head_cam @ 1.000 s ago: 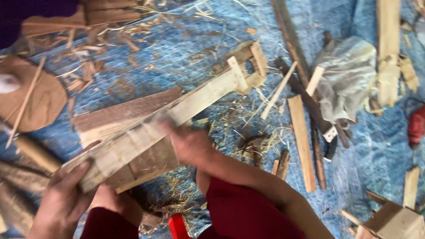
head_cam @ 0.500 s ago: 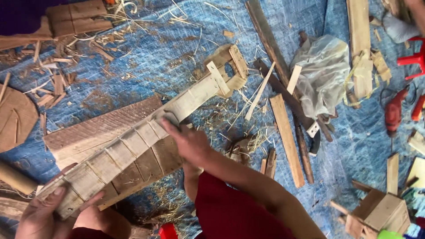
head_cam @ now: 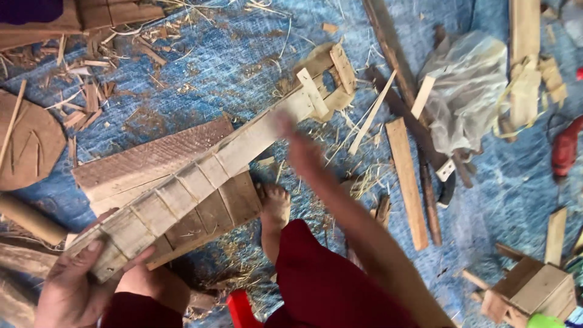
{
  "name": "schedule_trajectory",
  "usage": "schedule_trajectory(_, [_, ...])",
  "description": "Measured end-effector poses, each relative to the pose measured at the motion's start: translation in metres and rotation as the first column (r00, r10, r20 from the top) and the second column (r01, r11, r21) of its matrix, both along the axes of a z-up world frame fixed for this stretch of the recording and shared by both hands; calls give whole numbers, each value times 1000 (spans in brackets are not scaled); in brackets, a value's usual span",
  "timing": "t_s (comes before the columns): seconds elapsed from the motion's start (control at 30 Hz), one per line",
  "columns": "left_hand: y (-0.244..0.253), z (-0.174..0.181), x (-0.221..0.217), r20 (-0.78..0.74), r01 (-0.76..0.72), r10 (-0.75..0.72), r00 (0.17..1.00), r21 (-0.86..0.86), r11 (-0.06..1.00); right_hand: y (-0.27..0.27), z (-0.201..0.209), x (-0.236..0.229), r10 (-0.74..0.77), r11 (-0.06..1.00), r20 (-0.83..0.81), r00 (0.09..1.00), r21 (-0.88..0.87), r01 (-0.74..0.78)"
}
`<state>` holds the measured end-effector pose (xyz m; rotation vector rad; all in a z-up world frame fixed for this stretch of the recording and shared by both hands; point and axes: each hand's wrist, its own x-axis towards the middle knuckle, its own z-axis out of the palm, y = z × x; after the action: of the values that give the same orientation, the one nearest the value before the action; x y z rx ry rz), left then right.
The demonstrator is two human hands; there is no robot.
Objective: Sanding the wooden neck of a string instrument to smooth the surface
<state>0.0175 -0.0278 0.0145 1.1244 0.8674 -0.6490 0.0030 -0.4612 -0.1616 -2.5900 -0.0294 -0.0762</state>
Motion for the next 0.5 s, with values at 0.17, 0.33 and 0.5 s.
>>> schedule_trajectory(0.17, [-14, 17, 12, -1, 28, -28, 1000, 39, 999, 6, -7, -15, -182, 958, -138, 974, -247, 144])
schedule_trajectory(0.33, [-1, 4, 1, -28, 32, -31, 999, 41, 999, 39, 12, -31, 93, 996, -38, 995, 10, -92])
schedule_trajectory(0.5, [-14, 20, 7, -22, 16, -15, 1000, 13, 1000, -14, 44, 0, -201, 979, -216, 956, -30, 199])
